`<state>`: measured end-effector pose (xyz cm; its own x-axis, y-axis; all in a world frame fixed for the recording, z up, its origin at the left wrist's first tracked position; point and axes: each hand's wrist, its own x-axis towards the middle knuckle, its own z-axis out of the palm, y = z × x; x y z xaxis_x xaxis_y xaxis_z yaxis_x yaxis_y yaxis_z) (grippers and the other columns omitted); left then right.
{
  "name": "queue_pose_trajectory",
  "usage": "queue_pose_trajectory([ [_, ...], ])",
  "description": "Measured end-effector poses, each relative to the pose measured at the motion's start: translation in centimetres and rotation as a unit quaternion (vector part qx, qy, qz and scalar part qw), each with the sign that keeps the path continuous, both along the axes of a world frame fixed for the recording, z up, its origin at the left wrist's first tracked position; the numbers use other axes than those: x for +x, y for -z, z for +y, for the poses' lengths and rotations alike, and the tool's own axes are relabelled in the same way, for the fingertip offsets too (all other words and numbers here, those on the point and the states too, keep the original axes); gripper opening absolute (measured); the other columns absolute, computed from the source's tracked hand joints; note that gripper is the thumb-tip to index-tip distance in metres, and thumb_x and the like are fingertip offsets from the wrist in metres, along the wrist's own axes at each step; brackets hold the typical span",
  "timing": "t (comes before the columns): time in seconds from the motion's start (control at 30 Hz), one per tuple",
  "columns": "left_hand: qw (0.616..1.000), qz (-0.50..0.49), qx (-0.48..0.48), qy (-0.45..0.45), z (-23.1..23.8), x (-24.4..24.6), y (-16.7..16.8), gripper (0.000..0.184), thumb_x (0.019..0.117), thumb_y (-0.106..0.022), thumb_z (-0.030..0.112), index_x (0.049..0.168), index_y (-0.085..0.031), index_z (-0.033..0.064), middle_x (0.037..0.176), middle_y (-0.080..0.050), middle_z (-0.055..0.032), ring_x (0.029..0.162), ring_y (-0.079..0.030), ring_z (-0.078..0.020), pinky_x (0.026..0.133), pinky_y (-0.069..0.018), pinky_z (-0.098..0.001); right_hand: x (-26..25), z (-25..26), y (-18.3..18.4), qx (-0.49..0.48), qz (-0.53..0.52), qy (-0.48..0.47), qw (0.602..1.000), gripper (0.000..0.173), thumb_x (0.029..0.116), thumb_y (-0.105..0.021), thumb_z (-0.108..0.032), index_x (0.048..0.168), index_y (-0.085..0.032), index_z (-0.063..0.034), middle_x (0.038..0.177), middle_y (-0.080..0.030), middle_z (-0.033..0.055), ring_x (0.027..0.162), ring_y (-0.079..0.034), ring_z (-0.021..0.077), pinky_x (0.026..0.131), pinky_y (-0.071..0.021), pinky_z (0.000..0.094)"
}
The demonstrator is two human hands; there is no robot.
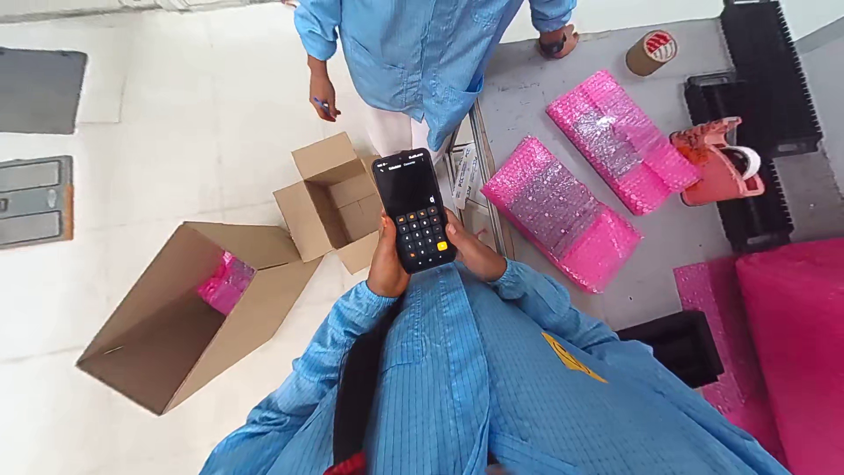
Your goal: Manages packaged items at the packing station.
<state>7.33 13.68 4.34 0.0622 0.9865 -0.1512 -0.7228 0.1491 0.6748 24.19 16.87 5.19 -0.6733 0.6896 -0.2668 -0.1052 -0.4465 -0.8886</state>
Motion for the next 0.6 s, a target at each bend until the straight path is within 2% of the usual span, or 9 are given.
queue_pose_trajectory([
  [0.07, 1.000, 0.021, -0.016, -0.005, 0.2, 0.2, -0.1, 0.075, 0.0960, -0.053, 0.063, 0.146, -0.026, 0.0147, 0.125, -0.068, -0.0041, 0.114, -0.068, -0.0197, 0.097, -0.0583, -0.0402, 0.2, 0.1, -0.1, -0.012, 0.009, -0.001, 1.000, 0.076, 0.1060, -0.030, -0.043, 0.159, 0.002, 0.0004, 0.150, -0.043, 0.0145, 0.126, -0.058, 0.0111, 0.101, -0.0548, 0.0310],
  [0.13, 0.997, 0.075, -0.027, -0.003, 0.4, 0.4, -0.1, 0.083, 0.0968, -0.049, 0.066, 0.149, -0.017, 0.0109, 0.126, -0.066, -0.0045, 0.113, -0.068, -0.0179, 0.096, -0.0587, -0.0382, 0.4, 0.1, 0.0, -0.030, 0.019, 0.004, 0.999, 0.078, 0.1046, -0.033, -0.045, 0.159, 0.004, -0.0025, 0.146, -0.046, 0.0122, 0.123, -0.061, 0.0129, 0.096, -0.0578, 0.0330],
  [0.23, 0.981, 0.188, -0.036, 0.010, 0.7, 0.7, -0.4, 0.106, 0.0906, -0.046, 0.078, 0.152, -0.003, 0.0028, 0.129, -0.060, -0.0056, 0.114, -0.066, -0.0137, 0.097, -0.0581, -0.0349, 1.0, 0.1, -0.1, -0.057, 0.034, 0.013, 0.998, 0.082, 0.1022, -0.037, -0.049, 0.159, 0.007, -0.0074, 0.144, -0.048, 0.0106, 0.123, -0.062, 0.0180, 0.093, -0.0604, 0.0391],
  [0.3, 0.968, 0.248, -0.022, 0.022, 0.7, 0.8, -0.3, 0.116, 0.0879, -0.040, 0.083, 0.153, 0.002, -0.0026, 0.136, -0.056, -0.0097, 0.120, -0.062, -0.0128, 0.102, -0.0548, -0.0343, 1.4, 0.0, 0.2, -0.065, 0.055, 0.023, 0.996, 0.087, 0.1010, -0.040, -0.056, 0.158, 0.007, -0.0096, 0.144, -0.049, 0.0085, 0.124, -0.062, 0.0199, 0.091, -0.0614, 0.0414],
  [0.43, 0.959, 0.279, 0.003, 0.042, 0.8, 1.1, -0.3, 0.119, 0.0873, -0.037, 0.085, 0.153, 0.003, -0.0059, 0.141, -0.050, -0.0120, 0.127, -0.056, -0.0110, 0.108, -0.0498, -0.0319, 2.2, -0.3, 0.5, -0.071, 0.114, 0.051, 0.990, 0.105, 0.0924, -0.054, -0.071, 0.157, 0.001, -0.0100, 0.143, -0.054, 0.0060, 0.121, -0.065, 0.0226, 0.090, -0.0625, 0.0436],
  [0.6, 0.962, 0.264, 0.007, 0.064, 0.7, 1.4, -0.3, 0.121, 0.0830, -0.037, 0.089, 0.155, 0.000, -0.0014, 0.143, -0.051, -0.0102, 0.128, -0.056, -0.0120, 0.108, -0.0496, -0.0336, 2.7, -0.5, 0.4, -0.102, 0.166, 0.066, 0.979, 0.103, 0.0841, -0.061, -0.076, 0.155, -0.013, -0.0186, 0.138, -0.061, 0.0053, 0.118, -0.068, 0.0287, 0.087, -0.0630, 0.0501],
])
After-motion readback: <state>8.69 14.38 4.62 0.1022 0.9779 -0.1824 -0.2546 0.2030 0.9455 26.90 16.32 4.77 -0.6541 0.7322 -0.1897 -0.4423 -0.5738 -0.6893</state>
